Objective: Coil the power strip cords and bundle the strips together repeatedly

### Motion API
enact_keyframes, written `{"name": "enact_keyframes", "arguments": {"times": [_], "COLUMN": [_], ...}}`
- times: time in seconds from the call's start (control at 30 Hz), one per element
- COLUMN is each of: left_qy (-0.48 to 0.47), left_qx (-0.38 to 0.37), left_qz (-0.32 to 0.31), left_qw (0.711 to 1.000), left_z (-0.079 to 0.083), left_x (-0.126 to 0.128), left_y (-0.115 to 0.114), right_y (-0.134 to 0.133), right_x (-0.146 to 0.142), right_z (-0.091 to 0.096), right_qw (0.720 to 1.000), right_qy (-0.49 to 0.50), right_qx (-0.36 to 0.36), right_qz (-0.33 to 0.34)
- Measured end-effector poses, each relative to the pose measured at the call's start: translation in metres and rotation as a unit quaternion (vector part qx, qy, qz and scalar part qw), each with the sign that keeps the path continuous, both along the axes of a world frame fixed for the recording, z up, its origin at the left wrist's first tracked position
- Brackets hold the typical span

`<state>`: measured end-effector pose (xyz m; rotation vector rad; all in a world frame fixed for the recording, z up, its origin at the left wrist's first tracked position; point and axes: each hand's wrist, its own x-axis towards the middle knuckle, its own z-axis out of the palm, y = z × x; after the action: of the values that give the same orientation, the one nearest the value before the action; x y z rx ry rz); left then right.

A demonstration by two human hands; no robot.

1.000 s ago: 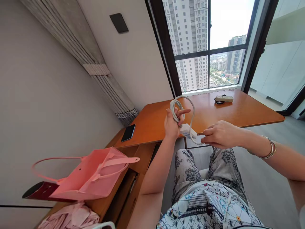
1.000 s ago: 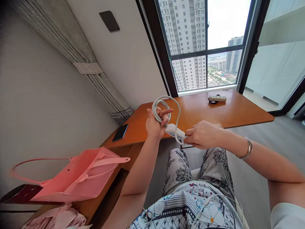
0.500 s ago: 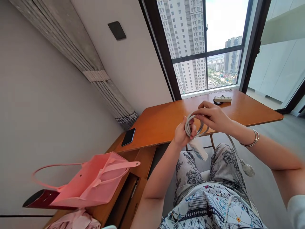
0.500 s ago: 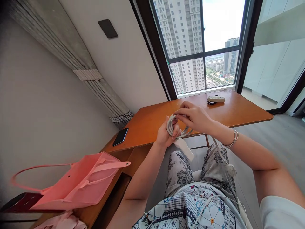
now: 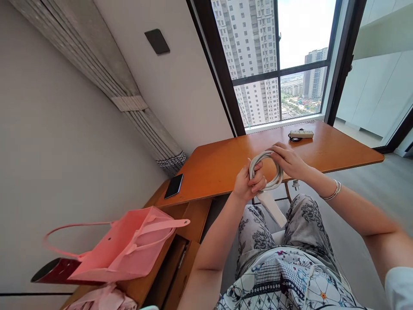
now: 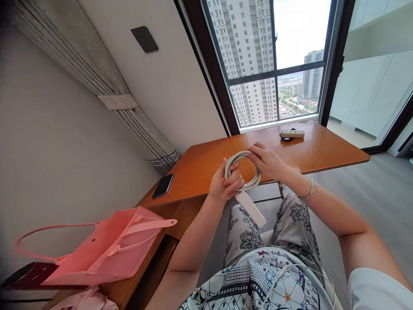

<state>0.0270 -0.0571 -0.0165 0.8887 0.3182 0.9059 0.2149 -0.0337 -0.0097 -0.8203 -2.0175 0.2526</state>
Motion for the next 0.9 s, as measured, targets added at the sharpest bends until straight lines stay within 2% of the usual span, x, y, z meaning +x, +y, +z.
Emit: {"name": "enact_keyframes", "arguments": {"times": [0.13, 0.23, 0.4, 0.63, 0.73, 0.83, 0.9], "left_qy": [-0.034, -0.027, -0.008, -0.015, -0.059, -0.099, -0.107], "left_qx": [-0.004, -0.018, -0.028, -0.034, -0.024, -0.010, 0.003], "left_qz": [-0.006, -0.005, -0.001, 0.038, 0.085, 0.146, 0.191], "left_qw": [0.999, 0.999, 1.000, 0.999, 0.994, 0.984, 0.976], "left_z": [0.000, 0.000, 0.001, 0.001, 0.005, 0.013, 0.019], "left_x": [-0.002, -0.002, -0.002, -0.001, -0.004, -0.009, -0.012], "left_y": [-0.002, -0.002, -0.001, -0.004, -0.006, -0.006, -0.005], "right_y": [-0.002, -0.001, 0.003, 0.008, 0.006, 0.003, 0.002], "right_x": [0.000, -0.001, -0.006, -0.008, -0.009, -0.011, -0.012], "right_z": [-0.007, -0.011, -0.017, -0.030, -0.045, -0.070, -0.088], "right_qw": [0.982, 0.966, 0.970, 0.954, 0.962, 0.976, 0.979], "right_qy": [0.032, 0.071, 0.108, 0.163, 0.174, 0.131, 0.099], "right_qx": [-0.144, -0.198, -0.192, -0.214, -0.185, -0.155, -0.166], "right_qz": [0.118, 0.148, 0.099, 0.130, 0.104, 0.076, 0.070]}}
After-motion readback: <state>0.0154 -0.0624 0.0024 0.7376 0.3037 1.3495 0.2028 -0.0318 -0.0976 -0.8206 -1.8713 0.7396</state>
